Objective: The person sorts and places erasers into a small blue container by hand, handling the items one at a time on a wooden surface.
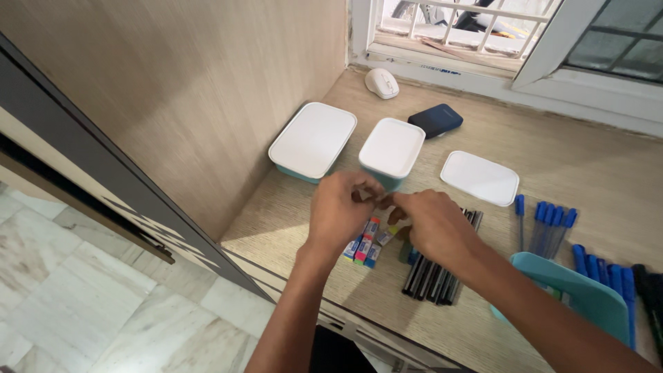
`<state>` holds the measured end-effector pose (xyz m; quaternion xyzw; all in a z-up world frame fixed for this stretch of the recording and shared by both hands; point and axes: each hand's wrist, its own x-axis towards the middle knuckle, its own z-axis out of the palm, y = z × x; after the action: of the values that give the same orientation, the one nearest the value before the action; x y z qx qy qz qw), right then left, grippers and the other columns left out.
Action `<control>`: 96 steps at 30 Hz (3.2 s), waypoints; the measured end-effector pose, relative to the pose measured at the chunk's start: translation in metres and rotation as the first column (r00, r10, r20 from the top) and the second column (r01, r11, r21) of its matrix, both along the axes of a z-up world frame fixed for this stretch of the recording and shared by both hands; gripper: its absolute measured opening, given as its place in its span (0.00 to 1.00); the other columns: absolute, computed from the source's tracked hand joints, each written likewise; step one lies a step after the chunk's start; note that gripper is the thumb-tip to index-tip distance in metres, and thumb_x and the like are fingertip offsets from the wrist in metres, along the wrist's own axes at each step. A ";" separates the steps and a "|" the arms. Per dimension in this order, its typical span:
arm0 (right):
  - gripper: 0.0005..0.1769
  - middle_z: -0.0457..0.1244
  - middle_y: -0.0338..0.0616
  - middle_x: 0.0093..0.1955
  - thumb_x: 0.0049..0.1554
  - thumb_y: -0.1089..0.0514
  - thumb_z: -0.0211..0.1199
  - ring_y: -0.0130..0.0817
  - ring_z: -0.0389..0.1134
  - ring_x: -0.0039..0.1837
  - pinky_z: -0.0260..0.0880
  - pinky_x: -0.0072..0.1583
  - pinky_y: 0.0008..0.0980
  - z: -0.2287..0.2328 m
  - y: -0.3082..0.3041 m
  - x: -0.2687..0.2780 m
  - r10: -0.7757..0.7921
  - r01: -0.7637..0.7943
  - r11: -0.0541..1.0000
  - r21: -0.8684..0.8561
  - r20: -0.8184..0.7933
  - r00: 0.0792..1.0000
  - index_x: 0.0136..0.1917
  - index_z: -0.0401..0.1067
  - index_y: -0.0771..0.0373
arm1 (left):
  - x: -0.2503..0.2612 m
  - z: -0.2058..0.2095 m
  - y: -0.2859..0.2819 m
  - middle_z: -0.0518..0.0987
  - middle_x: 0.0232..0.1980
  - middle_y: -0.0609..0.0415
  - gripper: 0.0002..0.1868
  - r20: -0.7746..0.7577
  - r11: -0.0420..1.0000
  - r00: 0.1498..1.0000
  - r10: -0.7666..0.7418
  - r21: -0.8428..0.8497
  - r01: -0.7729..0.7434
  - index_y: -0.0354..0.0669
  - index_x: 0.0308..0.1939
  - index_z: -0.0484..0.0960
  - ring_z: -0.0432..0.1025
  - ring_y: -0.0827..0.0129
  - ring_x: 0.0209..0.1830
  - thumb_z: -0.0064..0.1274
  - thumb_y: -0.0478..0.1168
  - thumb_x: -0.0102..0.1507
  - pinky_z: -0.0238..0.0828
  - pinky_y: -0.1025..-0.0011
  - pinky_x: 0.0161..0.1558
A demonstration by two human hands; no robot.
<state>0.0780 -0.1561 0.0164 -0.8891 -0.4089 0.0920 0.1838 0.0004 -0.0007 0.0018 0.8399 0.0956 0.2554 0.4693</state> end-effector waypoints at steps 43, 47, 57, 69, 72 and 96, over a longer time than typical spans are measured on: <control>0.23 0.77 0.46 0.51 0.50 0.63 0.72 0.33 0.79 0.55 0.77 0.58 0.32 0.081 -0.234 -0.008 -0.492 0.618 0.777 0.124 -0.493 0.718 0.60 0.78 0.60 | 0.060 0.037 -0.204 0.88 0.40 0.49 0.17 0.053 0.845 0.860 -0.507 -0.168 0.508 0.38 0.44 0.87 0.84 0.64 0.41 0.69 0.35 0.51 0.80 0.70 0.45; 0.23 0.75 0.41 0.57 0.54 0.56 0.74 0.30 0.78 0.58 0.78 0.61 0.31 0.067 -0.248 -0.013 -0.609 0.618 0.781 -0.090 -0.334 0.720 0.62 0.77 0.56 | 0.057 0.037 -0.208 0.86 0.39 0.44 0.17 0.018 0.902 0.906 -0.424 0.098 0.420 0.43 0.39 0.90 0.81 0.53 0.41 0.72 0.39 0.47 0.75 0.63 0.49; 0.17 0.70 0.30 0.59 0.54 0.53 0.68 0.30 0.75 0.52 0.77 0.54 0.30 0.037 -0.256 -0.023 -0.413 0.377 0.902 -0.211 -0.171 0.894 0.57 0.79 0.54 | 0.069 0.005 -0.218 0.87 0.42 0.49 0.13 -0.046 0.876 0.877 -0.478 0.053 0.480 0.47 0.40 0.89 0.81 0.57 0.40 0.68 0.38 0.51 0.77 0.64 0.47; 0.09 0.70 0.37 0.50 0.55 0.59 0.62 0.35 0.75 0.53 0.75 0.56 0.34 0.029 -0.228 -0.018 -0.159 0.183 0.785 -0.591 0.092 0.983 0.50 0.77 0.56 | 0.079 -0.017 -0.215 0.87 0.39 0.50 0.14 0.079 0.772 0.777 -0.625 -0.090 0.630 0.45 0.44 0.87 0.83 0.65 0.40 0.61 0.30 0.55 0.80 0.72 0.47; 0.12 0.70 0.38 0.48 0.54 0.64 0.60 0.36 0.74 0.53 0.75 0.57 0.34 0.027 -0.221 -0.014 -0.188 0.200 0.758 -0.621 0.086 0.979 0.51 0.77 0.55 | 0.080 -0.014 -0.214 0.86 0.40 0.48 0.17 0.093 0.779 0.777 -0.623 -0.011 0.626 0.44 0.44 0.88 0.82 0.61 0.40 0.58 0.27 0.53 0.79 0.69 0.46; 0.56 0.50 0.44 0.77 0.45 0.54 0.74 0.43 0.65 0.69 0.66 0.69 0.40 0.024 -0.206 -0.023 -0.294 0.404 0.742 -0.535 0.282 0.913 0.80 0.48 0.51 | 0.071 -0.006 -0.210 0.84 0.42 0.45 0.17 0.062 0.869 0.867 -0.495 0.029 0.494 0.45 0.48 0.85 0.79 0.48 0.43 0.60 0.38 0.54 0.76 0.59 0.46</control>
<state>0.0546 -0.3624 0.0400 -0.9673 -0.2014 0.0963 -0.1207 0.0717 -0.2106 -0.0044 0.8302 -0.1398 0.1553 0.5169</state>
